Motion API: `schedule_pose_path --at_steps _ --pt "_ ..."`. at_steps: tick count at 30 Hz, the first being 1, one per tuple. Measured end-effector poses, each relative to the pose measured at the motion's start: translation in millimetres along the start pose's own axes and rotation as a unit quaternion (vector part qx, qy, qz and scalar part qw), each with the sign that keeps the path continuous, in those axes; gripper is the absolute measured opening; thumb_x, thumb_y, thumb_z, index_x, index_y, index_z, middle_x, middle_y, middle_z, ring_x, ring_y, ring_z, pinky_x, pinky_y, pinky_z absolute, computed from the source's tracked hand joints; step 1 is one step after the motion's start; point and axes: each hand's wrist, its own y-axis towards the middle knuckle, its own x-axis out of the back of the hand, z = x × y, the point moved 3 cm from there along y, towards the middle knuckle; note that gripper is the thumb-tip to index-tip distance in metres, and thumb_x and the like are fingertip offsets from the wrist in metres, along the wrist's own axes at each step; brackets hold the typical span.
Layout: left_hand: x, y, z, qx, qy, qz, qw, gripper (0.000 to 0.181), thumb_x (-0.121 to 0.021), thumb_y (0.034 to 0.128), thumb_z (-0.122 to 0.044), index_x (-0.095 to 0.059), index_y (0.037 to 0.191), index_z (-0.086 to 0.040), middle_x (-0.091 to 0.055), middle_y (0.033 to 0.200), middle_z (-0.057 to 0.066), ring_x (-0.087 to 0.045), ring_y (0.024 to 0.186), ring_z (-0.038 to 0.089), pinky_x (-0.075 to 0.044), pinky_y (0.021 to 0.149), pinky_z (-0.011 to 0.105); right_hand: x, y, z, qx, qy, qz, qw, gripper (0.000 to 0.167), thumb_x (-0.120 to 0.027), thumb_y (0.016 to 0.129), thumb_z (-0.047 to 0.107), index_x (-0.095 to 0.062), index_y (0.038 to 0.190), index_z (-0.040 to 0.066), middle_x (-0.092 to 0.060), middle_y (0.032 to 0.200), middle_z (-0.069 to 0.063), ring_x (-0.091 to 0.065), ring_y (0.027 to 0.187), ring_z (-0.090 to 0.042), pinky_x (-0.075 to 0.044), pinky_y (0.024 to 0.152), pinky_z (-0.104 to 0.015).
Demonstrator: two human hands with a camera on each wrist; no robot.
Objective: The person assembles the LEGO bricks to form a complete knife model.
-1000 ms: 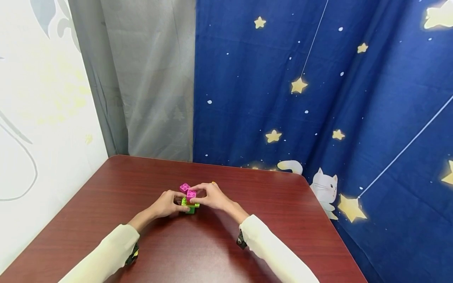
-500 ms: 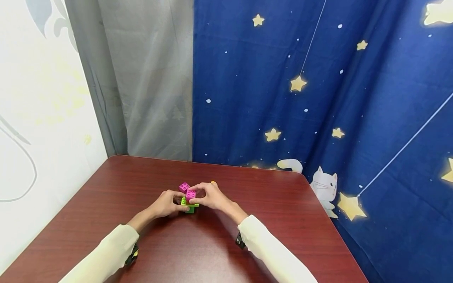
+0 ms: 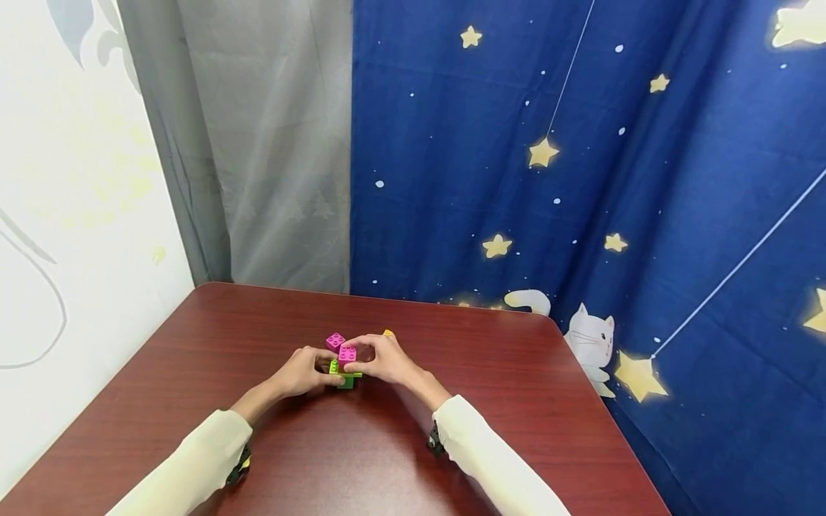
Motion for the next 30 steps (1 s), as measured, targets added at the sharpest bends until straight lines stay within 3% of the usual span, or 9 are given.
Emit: schedule_pose_path --at_steps 5,8,11,14,19,25,30 --pt "-0.8 1.9 -2.2 -0.006 -0.007 0.004 0.9999 0.04 -0.088 0.0848 -0.029 -0.075 0.114 -0.004 -0.077 0.093 -0.002 -0.07 0.085 0.009 -0.055 0.076 0.028 2.7 0.6 3.0 0.016 -0.022 -0.007 0.9996 0.045 -0.085 0.089 0.02 -0.069 0.129 0.005 -0.073 0.113 -0.006 -0.071 0.091 -0.022 -0.06 0.083 -0.039" --pt "-0.5 2.0 -2.5 -0.011 -0.007 0.001 0.9999 0.037 -0.088 0.0847 -0.029 -0.076 0.112 -0.006 -0.078 0.093 -0.003 -0.07 0.084 0.009 -0.056 0.077 0.031 3.8 4.1 7.1 0.021 -0.048 -0.012 0.9986 0.045 -0.085 0.09 0.025 -0.071 0.128 0.006 -0.073 0.114 -0.003 -0.068 0.096 -0.018 -0.058 0.086 -0.039" --pt "0.7 0.4 -2.6 -0.015 -0.003 0.001 0.9999 0.035 -0.089 0.0847 -0.027 -0.077 0.111 -0.008 -0.078 0.094 -0.004 -0.07 0.085 0.008 -0.057 0.079 0.036 3.1 8.2 11.8 0.019 -0.062 -0.007 0.9978 0.042 -0.083 0.091 0.028 -0.073 0.125 0.007 -0.074 0.114 -0.002 -0.065 0.097 -0.014 -0.057 0.088 -0.037" --pt "2.5 -0.7 -2.7 -0.013 0.0 0.003 0.9999 0.035 -0.088 0.0851 -0.028 -0.077 0.113 -0.01 -0.078 0.095 -0.004 -0.069 0.086 0.009 -0.057 0.081 0.037 2.3 10.7 14.3 0.012 -0.072 -0.008 0.9973 0.039 -0.084 0.09 0.029 -0.076 0.123 0.008 -0.075 0.11 0.001 -0.065 0.094 -0.018 -0.056 0.082 -0.031" --pt "2.7 -1.3 -1.7 -0.004 0.0 0.004 1.0 0.037 -0.088 0.0858 -0.03 -0.077 0.115 -0.01 -0.078 0.096 -0.005 -0.069 0.086 0.008 -0.056 0.08 0.031 0.3 9.6 11.8 -0.003 -0.062 -0.019 0.9979 0.039 -0.085 0.089 0.029 -0.077 0.123 0.011 -0.075 0.107 0.003 -0.065 0.09 -0.025 -0.054 0.073 -0.023" --pt "1.7 -1.1 -0.3 -0.001 0.0 0.012 0.9999 0.037 -0.087 0.0858 -0.031 -0.077 0.116 -0.011 -0.078 0.097 -0.006 -0.07 0.088 0.008 -0.057 0.082 0.034 -1.2 9.3 8.7 -0.007 -0.039 -0.019 0.999 0.04 -0.086 0.088 0.027 -0.077 0.123 0.011 -0.077 0.11 0.001 -0.066 0.089 -0.019 -0.056 0.075 -0.026" --pt "-0.1 -0.6 0.4 0.003 0.002 0.006 1.0 0.037 -0.088 0.0849 -0.032 -0.077 0.115 -0.013 -0.078 0.097 -0.006 -0.07 0.088 0.008 -0.056 0.082 0.035 -1.6 7.4 6.1 -0.007 -0.024 -0.032 0.9992 0.04 -0.087 0.087 0.026 -0.078 0.122 0.011 -0.077 0.109 -0.001 -0.07 0.09 -0.024 -0.056 0.075 -0.025"
